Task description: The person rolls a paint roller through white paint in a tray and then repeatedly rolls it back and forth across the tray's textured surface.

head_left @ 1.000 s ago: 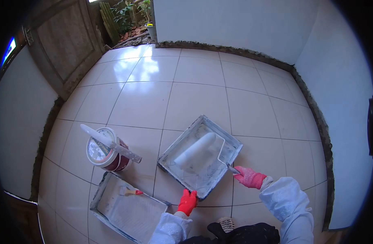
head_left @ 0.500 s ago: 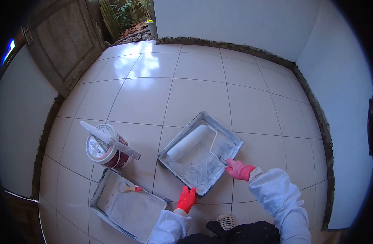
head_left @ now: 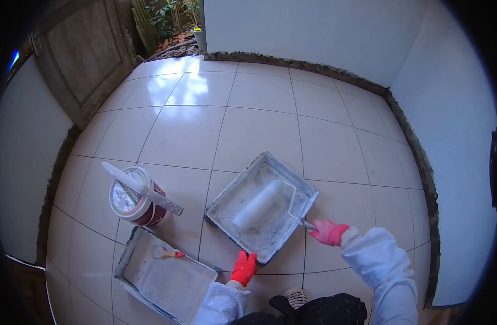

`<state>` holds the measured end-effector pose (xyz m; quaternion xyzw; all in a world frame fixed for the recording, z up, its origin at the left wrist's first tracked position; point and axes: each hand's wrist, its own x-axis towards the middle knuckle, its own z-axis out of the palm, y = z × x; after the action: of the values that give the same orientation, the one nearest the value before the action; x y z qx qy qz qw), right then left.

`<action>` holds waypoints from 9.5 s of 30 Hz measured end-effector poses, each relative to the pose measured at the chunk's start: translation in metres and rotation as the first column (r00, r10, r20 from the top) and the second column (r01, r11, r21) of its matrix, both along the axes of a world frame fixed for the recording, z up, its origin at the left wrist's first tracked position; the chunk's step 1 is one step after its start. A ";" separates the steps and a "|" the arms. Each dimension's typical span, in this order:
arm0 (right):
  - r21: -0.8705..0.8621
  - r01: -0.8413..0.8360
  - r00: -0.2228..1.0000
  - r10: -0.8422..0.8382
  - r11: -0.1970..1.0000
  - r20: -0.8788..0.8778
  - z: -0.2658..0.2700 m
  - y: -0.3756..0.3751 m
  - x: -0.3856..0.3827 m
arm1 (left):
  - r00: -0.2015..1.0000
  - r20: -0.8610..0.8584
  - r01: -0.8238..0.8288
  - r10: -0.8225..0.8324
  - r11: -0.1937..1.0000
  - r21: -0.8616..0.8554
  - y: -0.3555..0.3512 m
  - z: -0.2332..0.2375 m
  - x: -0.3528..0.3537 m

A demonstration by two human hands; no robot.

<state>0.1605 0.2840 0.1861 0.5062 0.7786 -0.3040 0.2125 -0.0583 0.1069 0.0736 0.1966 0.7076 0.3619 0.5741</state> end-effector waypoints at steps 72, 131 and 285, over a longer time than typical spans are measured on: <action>0.148 0.107 0.949 -0.057 0.983 -0.309 -0.064 -0.017 -0.033 | 0.356 -0.377 -0.372 0.855 0.500 0.782 -0.084 0.232 -0.103; -0.137 0.390 0.667 -0.382 0.910 -0.640 -0.045 -0.123 0.003 | 0.583 0.461 -0.750 0.669 0.661 -0.010 -0.002 -0.040 0.081; 0.271 0.486 0.722 -0.207 0.831 -0.660 -0.046 -0.046 -0.090 | 0.444 0.749 -0.605 0.492 0.781 -0.154 -0.007 -0.038 0.100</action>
<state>0.0707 0.2382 0.1402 0.5554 0.7392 -0.3067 -0.2258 0.0419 0.1000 0.0357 -0.1738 0.3995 0.6225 0.6501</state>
